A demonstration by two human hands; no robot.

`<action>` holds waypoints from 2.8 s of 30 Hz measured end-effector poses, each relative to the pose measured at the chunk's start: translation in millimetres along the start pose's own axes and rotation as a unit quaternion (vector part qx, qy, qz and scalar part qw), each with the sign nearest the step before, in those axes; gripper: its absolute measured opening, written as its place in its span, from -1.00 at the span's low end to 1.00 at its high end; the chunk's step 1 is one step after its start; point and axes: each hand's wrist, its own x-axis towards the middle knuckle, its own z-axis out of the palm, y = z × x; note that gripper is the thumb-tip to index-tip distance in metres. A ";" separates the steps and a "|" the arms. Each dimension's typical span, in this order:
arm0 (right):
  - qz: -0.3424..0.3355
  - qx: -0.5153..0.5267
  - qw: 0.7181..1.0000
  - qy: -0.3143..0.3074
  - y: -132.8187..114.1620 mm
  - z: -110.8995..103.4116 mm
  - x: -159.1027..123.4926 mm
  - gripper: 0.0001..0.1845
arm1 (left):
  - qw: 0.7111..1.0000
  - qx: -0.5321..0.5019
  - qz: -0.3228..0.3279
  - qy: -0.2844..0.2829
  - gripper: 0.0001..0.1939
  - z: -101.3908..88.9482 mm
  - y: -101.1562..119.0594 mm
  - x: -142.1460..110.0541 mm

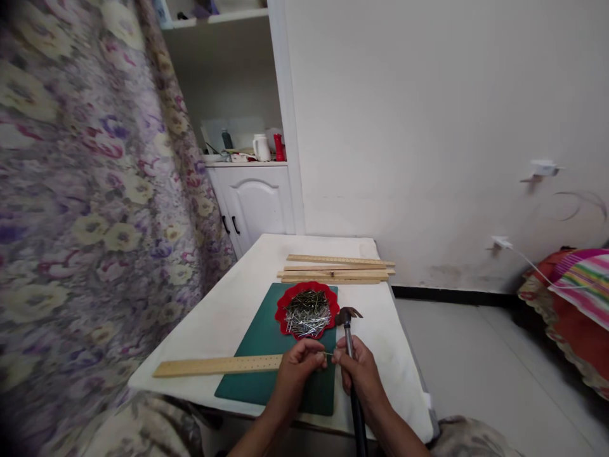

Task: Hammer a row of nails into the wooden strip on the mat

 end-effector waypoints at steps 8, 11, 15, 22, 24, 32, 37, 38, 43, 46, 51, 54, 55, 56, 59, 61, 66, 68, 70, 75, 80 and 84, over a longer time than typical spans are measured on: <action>0.006 0.002 1.000 -0.016 -3.2 6.9 -9.5 -0.62 | 0.973 -0.215 -0.068 0.043 -0.70 14.3 -7.3 -3.3; -0.001 -0.009 1.000 -0.012 -3.6 7.8 -10.3 -0.61 | 0.971 -0.222 -0.088 0.034 -0.68 15.4 -7.4 -4.7; -0.007 -0.011 1.000 0.001 -9.3 6.6 -12.2 -0.63 | 0.989 -0.135 -0.054 0.027 -0.71 4.4 0.2 -0.2; 0.001 -0.005 1.000 0.013 -21.6 -10.3 -13.8 -0.71 | 0.985 0.149 0.067 0.058 -0.82 -19.5 6.1 12.8; 0.008 -0.008 1.000 0.006 -19.8 -14.0 -13.3 -0.71 | 0.973 0.202 0.096 0.054 -0.84 -18.2 0.6 13.1; 0.025 -0.020 0.999 -0.038 -11.3 -9.1 -15.2 -0.64 | 0.938 0.316 0.138 0.038 -0.83 -16.8 -5.5 13.4; 0.043 -0.013 0.998 -0.042 -13.1 -3.9 -15.5 -0.62 | 0.931 0.336 0.140 0.036 -0.84 -16.9 -5.5 13.4; 0.047 -0.011 0.998 -0.041 -13.3 -3.4 -15.4 -0.63 | 0.930 0.338 0.140 0.036 -0.84 -16.5 -6.3 13.7; 0.058 -0.005 0.998 -0.039 -13.1 -2.8 -15.2 -0.64 | 0.927 0.340 0.154 0.038 -0.85 -15.7 -10.9 15.0; 0.054 -0.011 0.998 -0.040 -14.6 -2.4 -15.9 -0.63 | 0.924 0.346 0.158 0.039 -0.84 -15.7 -11.2 15.0; 0.051 -0.021 0.997 -0.045 -18.0 -0.7 -17.6 -0.62 | 0.918 0.364 0.155 0.038 -0.83 -15.5 -9.4 14.6; 0.056 -0.025 0.997 -0.049 -19.9 -0.2 -18.4 -0.62 | 0.913 0.375 0.153 0.036 -0.83 -15.4 -10.1 15.2; 0.056 -0.026 0.997 -0.052 -20.9 -0.4 -19.0 -0.62 | 0.913 0.377 0.152 0.035 -0.84 -15.3 -10.6 15.5; 0.057 -0.026 0.996 -0.057 -22.2 -0.7 -19.9 -0.63 | 0.913 0.378 0.152 0.035 -0.84 -15.1 -11.1 15.8; 0.058 -0.025 0.995 -0.083 -27.6 -2.5 -24.6 -0.66 | 0.910 0.386 0.147 0.037 -0.85 -14.2 -12.1 16.4; 0.062 -0.026 0.993 -0.102 -31.4 -3.3 -28.6 -0.68 | 0.908 0.393 0.141 0.040 -0.85 -13.4 -12.1 16.5; 0.066 -0.068 0.988 -0.125 -34.7 -0.2 -34.4 -0.68 | 0.905 0.402 0.136 0.042 -0.84 -12.3 -11.5 17.1; 0.061 -0.093 0.986 -0.124 -33.8 2.2 -34.5 -0.67 | 0.901 0.410 0.135 0.041 -0.83 -12.6 -12.3 17.8; 0.055 -0.115 0.985 -0.120 -32.6 4.3 -34.3 -0.66 | 0.899 0.416 0.133 0.037 -0.83 -13.2 -13.4 18.3; 0.045 -0.134 0.982 -0.123 -32.3 6.4 -35.5 -0.67 | 0.899 0.417 0.130 0.036 -0.83 -13.8 -14.2 17.7; 0.048 -0.147 0.981 -0.118 -32.8 8.6 -34.7 -0.68 | 0.899 0.416 0.129 0.036 -0.81 -13.6 -13.3 17.0; 0.041 -0.153 0.981 -0.112 -32.0 9.8 -34.4 -0.67 | 0.900 0.413 0.131 0.041 -0.82 -13.8 -13.3 16.4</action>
